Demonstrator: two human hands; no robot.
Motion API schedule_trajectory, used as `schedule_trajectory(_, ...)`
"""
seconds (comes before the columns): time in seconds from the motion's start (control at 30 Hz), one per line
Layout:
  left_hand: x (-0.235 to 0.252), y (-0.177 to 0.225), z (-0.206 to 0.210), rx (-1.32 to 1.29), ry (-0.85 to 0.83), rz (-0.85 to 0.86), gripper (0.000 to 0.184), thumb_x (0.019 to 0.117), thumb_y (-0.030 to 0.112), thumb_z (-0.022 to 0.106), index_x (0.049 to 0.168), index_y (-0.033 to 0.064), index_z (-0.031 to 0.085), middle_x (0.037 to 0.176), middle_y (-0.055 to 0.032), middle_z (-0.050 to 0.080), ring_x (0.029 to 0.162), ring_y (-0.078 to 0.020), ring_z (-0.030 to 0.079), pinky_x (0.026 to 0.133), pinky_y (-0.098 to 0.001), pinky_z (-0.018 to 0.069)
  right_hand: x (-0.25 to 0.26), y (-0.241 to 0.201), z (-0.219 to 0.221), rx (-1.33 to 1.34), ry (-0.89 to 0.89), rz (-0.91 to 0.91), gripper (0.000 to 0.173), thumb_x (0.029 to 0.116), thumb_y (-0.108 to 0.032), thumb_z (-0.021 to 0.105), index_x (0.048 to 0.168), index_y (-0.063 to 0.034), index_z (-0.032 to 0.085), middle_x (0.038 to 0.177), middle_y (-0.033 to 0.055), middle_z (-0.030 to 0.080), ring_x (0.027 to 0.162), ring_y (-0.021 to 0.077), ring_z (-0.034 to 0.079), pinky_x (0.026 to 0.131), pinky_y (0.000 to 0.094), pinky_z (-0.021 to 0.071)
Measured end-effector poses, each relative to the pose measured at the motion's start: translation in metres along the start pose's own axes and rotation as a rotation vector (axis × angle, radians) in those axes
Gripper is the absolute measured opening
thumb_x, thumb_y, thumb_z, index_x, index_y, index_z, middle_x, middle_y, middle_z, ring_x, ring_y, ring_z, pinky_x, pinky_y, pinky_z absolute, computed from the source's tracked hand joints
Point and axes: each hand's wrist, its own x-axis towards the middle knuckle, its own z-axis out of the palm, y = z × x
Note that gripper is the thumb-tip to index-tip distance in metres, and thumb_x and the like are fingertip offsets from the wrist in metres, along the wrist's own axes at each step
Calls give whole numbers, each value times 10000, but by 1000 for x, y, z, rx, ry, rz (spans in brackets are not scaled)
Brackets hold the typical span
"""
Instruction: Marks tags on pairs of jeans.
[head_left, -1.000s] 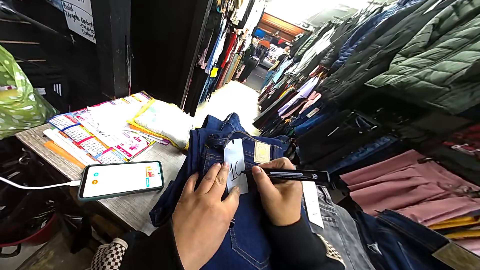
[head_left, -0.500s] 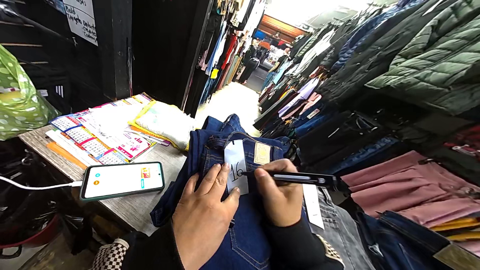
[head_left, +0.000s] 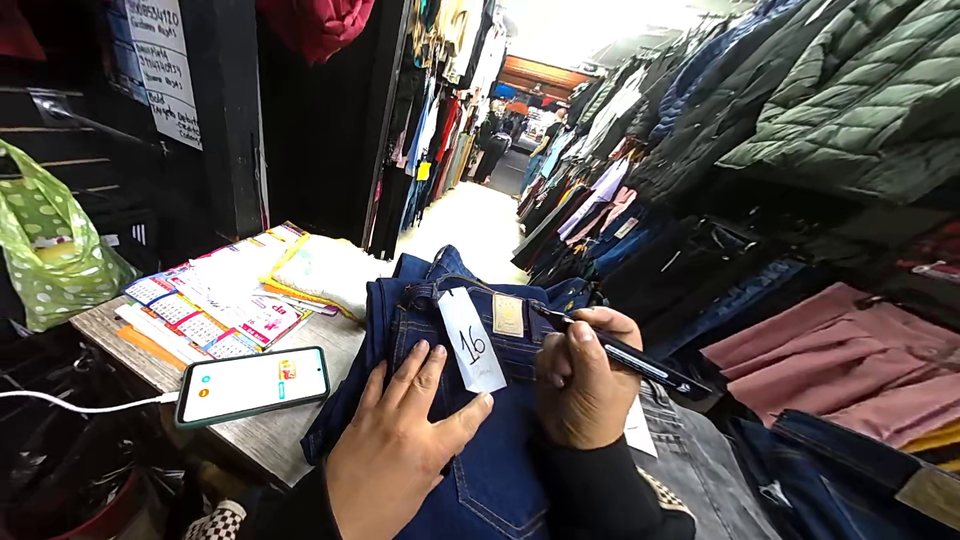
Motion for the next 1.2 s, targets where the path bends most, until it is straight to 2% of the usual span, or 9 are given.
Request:
schedule_trajectory(0.17,0,1,0,17,-15,5,450,945,243,651,1379,359,640,1443,-274,547,1373,-495,489,999,-678,470,0,-2,2,-28,17,16,180,998,-361,615,1163,-289,632,627,-47,551,442,54,509,429,202,469)
schedule_trajectory(0.3,1,2,0,39,-9,15,477,921,222,674,1372,375,643,1423,-268,566,1363,-505,495,984,-682,480,0,-4,5,-198,-16,-3,298,1060,-363,509,1351,-315,552,805,-34,600,556,81,569,492,214,514)
schedule_trajectory(0.37,1,3,0,41,-24,15,524,898,193,693,1383,382,633,1425,-274,562,1368,-515,484,982,-686,478,0,-5,5,-336,-62,-32,337,1072,-308,477,1406,-270,507,865,-18,608,622,102,614,533,239,551)
schedule_trajectory(0.47,2,3,-1,42,-36,14,591,862,154,728,1394,390,622,1422,-277,562,1376,-521,472,982,-694,476,5,-9,2,-527,-161,-82,360,1044,-221,541,1398,-167,506,998,8,667,742,106,686,618,266,610)
schedule_trajectory(0.57,3,3,-1,43,-30,18,602,859,138,726,1397,389,618,1409,-276,573,1361,-526,486,965,-702,482,7,-7,-2,-645,-227,-44,473,923,-138,680,1368,-151,517,930,11,628,722,97,639,618,250,567)
schedule_trajectory(0.67,3,3,-1,22,-17,19,634,849,120,731,1407,393,606,1400,-282,576,1345,-537,496,954,-713,482,2,-4,-2,-638,-228,18,611,850,-87,753,1395,-209,506,979,35,624,733,130,645,596,274,576)
schedule_trajectory(0.8,2,1,-1,-2,10,34,707,840,84,731,1443,411,560,1394,-270,585,1334,-531,512,950,-701,494,-1,-2,0,-548,-222,45,630,831,-87,755,1393,-234,513,993,32,622,737,131,647,592,270,578)
schedule_trajectory(0.97,0,-1,0,9,6,43,602,840,96,732,1381,345,641,1380,-253,602,1349,-517,503,964,-690,493,-1,0,-1,-448,-236,49,585,854,-154,730,1392,-228,513,956,15,600,726,116,621,573,253,551)
schedule_trajectory(1.2,-4,-3,1,-64,114,33,504,963,136,612,1435,312,583,1363,-199,635,1339,-451,546,982,-643,513,-3,-1,-1,-432,-283,9,652,834,-96,728,1421,-216,470,1002,-2,608,770,90,635,625,225,572)
